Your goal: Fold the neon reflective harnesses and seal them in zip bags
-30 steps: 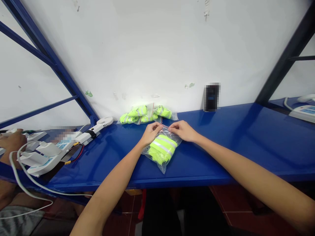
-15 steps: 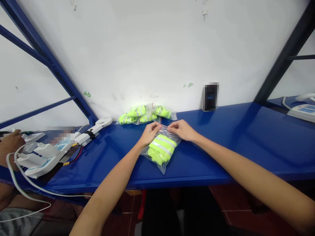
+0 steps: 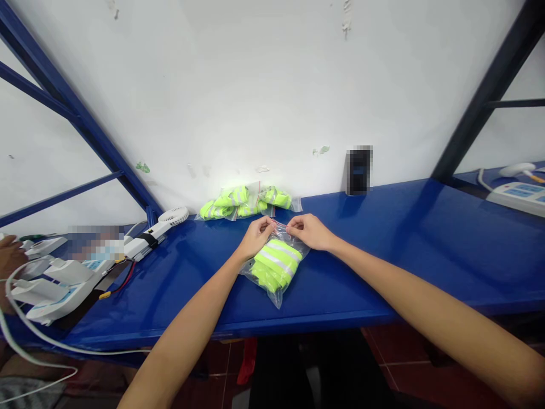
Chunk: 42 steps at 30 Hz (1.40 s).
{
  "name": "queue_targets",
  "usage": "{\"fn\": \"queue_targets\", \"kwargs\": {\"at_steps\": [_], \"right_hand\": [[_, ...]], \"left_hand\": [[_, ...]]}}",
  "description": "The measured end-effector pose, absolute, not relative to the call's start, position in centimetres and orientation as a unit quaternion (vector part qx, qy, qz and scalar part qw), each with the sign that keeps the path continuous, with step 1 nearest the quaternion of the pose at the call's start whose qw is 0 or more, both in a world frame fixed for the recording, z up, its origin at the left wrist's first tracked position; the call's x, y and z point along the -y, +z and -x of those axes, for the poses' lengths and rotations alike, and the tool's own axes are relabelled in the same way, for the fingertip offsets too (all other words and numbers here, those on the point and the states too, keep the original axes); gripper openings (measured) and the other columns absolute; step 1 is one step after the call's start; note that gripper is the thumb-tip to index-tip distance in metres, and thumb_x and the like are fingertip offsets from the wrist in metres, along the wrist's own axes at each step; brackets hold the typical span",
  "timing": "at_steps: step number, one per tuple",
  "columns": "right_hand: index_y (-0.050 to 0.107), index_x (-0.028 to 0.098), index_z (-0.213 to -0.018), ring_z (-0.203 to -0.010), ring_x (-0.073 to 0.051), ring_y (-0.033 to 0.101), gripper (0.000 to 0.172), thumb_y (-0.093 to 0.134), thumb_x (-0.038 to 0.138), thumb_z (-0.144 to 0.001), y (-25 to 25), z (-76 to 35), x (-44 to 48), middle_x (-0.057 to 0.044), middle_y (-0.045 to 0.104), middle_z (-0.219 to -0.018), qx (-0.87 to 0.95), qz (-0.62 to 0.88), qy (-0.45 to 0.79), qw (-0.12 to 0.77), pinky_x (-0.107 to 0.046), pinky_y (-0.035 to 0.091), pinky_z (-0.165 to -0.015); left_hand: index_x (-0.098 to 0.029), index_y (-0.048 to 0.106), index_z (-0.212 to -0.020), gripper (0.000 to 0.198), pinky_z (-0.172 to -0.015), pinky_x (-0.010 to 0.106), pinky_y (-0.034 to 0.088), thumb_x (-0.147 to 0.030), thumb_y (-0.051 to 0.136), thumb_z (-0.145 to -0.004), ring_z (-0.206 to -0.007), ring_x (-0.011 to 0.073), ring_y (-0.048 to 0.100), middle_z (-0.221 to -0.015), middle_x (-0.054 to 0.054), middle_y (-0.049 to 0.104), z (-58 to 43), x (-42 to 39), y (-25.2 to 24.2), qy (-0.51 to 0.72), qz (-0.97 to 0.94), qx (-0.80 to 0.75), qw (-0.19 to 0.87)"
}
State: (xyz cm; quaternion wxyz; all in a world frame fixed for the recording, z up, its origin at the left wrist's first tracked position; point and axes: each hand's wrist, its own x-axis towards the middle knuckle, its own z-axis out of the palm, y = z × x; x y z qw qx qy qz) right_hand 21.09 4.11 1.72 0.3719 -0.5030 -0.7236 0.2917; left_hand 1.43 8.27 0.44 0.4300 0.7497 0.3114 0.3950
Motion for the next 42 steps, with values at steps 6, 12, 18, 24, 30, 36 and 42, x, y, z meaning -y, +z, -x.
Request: {"fn": "queue_targets", "kwargs": {"at_steps": [6,12,18,24,30,36,42], "right_hand": [[0.066,0.014,-0.077,-0.061,-0.014,0.059,0.019,0.062,0.033,-0.078,1.1,-21.0,-4.7,-0.004,0.068,-0.069,0.704,0.497,0.330,0.385,-0.024,0.044,-0.057],[0.068,0.012,-0.077,-0.062,-0.013,0.057,0.019,0.062,0.030,-0.077,2.0,-20.9,-4.5,-0.005,0.069,-0.072,0.679,0.477,0.409,0.380,-0.023,0.043,-0.060],[0.069,0.011,-0.077,-0.059,-0.011,0.054,0.021,0.062,0.031,-0.078,2.4,-21.0,-4.6,-0.004,0.068,-0.071,0.675,0.476,0.421,0.374,-0.023,0.041,-0.058],[0.068,0.014,-0.079,-0.060,-0.013,0.057,0.020,0.059,0.032,-0.080,1.4,-20.8,-4.8,-0.004,0.069,-0.071,0.711,0.471,0.362,0.376,-0.022,0.041,-0.056],[0.069,0.014,-0.080,-0.059,-0.012,0.055,0.023,0.057,0.033,-0.081,1.9,-20.7,-4.8,-0.003,0.067,-0.069,0.718,0.472,0.358,0.366,-0.022,0.040,-0.055],[0.068,0.014,-0.079,-0.060,-0.012,0.054,0.022,0.059,0.034,-0.079,2.2,-20.5,-5.4,-0.002,0.065,-0.068,0.744,0.462,0.331,0.353,-0.022,0.039,-0.056],[0.069,0.014,-0.075,-0.061,-0.013,0.054,0.024,0.058,0.035,-0.079,2.6,-20.7,-5.3,-0.002,0.065,-0.068,0.755,0.480,0.318,0.313,-0.023,0.039,-0.056]], "left_hand": [[-0.014,0.059,-0.082,0.030,-0.068,0.024,0.043,-0.044,0.058,-0.084,-0.072,0.0137,0.058,-0.079,0.003,0.063,-1.6,-8.3,0.6,0.381,-0.748,-0.319,0.440],[-0.013,0.063,-0.085,0.030,-0.071,0.026,0.046,-0.043,0.063,-0.081,-0.078,0.0163,0.063,-0.086,0.007,0.069,-1.3,-8.3,0.9,0.366,-0.743,-0.312,0.465],[-0.013,0.066,-0.088,0.030,-0.073,0.028,0.047,-0.042,0.064,-0.081,-0.080,0.0179,0.064,-0.089,0.009,0.070,-1.2,-8.5,0.8,0.359,-0.745,-0.314,0.466],[-0.013,0.069,-0.088,0.031,-0.068,0.028,0.048,-0.043,0.064,-0.080,-0.076,0.0193,0.064,-0.087,0.009,0.071,-1.1,-8.6,0.7,0.341,-0.750,-0.336,0.457],[-0.014,0.068,-0.085,0.029,-0.069,0.028,0.048,-0.042,0.063,-0.080,-0.076,0.0189,0.063,-0.084,0.008,0.070,-1.3,-8.6,0.9,0.350,-0.764,-0.334,0.427],[-0.014,0.066,-0.082,0.028,-0.068,0.028,0.047,-0.041,0.064,-0.079,-0.074,0.0176,0.062,-0.081,0.006,0.069,-1.4,-8.7,0.5,0.360,-0.770,-0.323,0.415],[-0.013,0.070,-0.077,0.029,-0.065,0.028,0.045,-0.043,0.066,-0.077,-0.067,0.0167,0.059,-0.074,0.006,0.069,-0.5,-9.7,0.3,0.360,-0.773,-0.326,0.408]]}}
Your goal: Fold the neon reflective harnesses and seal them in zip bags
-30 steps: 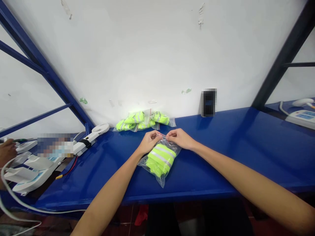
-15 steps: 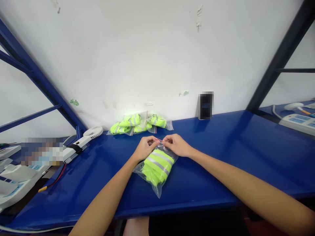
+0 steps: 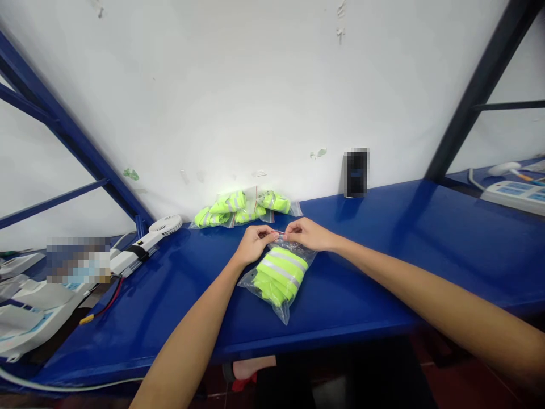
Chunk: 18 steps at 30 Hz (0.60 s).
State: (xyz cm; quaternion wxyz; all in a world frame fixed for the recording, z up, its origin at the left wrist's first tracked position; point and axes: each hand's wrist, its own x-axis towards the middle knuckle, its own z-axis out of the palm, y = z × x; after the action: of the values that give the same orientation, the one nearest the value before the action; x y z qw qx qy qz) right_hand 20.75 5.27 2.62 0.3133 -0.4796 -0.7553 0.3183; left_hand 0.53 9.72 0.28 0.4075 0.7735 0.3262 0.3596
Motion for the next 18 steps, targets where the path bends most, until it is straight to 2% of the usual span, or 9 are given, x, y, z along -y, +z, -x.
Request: {"fn": "queue_targets", "kwargs": {"at_steps": [4,8,14,16,18], "right_hand": [[0.069,0.014,-0.076,-0.061,-0.014,0.056,0.027,0.057,0.038,-0.079,2.8,-22.0,-4.2,-0.003,0.066,-0.069,0.748,0.492,0.327,0.303,-0.024,0.041,-0.056],[0.067,0.015,-0.080,-0.063,-0.015,0.059,0.026,0.056,0.038,-0.081,2.7,-23.5,-2.7,-0.005,0.068,-0.073,0.743,0.498,0.342,0.287,-0.025,0.044,-0.057],[0.060,0.016,-0.070,-0.056,-0.013,0.054,0.033,0.052,0.044,-0.085,3.2,-24.4,-1.6,-0.001,0.060,-0.060,0.776,0.494,0.300,0.253,-0.025,0.041,-0.055],[0.057,0.017,-0.066,-0.052,-0.011,0.051,0.036,0.054,0.048,-0.084,3.7,-24.4,-2.0,0.000,0.059,-0.057,0.782,0.476,0.333,0.228,-0.024,0.039,-0.052],[0.058,0.016,-0.066,-0.053,-0.011,0.053,0.039,0.056,0.051,-0.082,4.3,-24.5,-2.6,-0.002,0.062,-0.060,0.779,0.448,0.400,0.182,-0.023,0.041,-0.052]], "left_hand": [[-0.013,0.070,-0.072,0.030,-0.059,0.026,0.042,-0.043,0.067,-0.075,-0.060,0.0148,0.056,-0.065,0.004,0.066,0.4,-10.5,0.3,0.367,-0.770,-0.334,0.402],[-0.013,0.070,-0.069,0.031,-0.059,0.026,0.041,-0.044,0.068,-0.075,-0.061,0.0152,0.057,-0.066,0.005,0.067,1.2,-10.9,0.3,0.369,-0.765,-0.339,0.404],[-0.013,0.070,-0.069,0.030,-0.062,0.027,0.043,-0.043,0.069,-0.074,-0.063,0.0160,0.059,-0.067,0.005,0.068,1.4,-10.7,0.4,0.368,-0.759,-0.335,0.421],[-0.013,0.070,-0.071,0.030,-0.063,0.027,0.043,-0.043,0.068,-0.075,-0.065,0.0161,0.060,-0.069,0.005,0.069,1.5,-10.4,0.5,0.370,-0.757,-0.331,0.425],[-0.013,0.071,-0.075,0.031,-0.065,0.027,0.044,-0.044,0.067,-0.076,-0.067,0.0163,0.060,-0.072,0.006,0.069,1.5,-10.1,0.6,0.363,-0.757,-0.328,0.433]]}}
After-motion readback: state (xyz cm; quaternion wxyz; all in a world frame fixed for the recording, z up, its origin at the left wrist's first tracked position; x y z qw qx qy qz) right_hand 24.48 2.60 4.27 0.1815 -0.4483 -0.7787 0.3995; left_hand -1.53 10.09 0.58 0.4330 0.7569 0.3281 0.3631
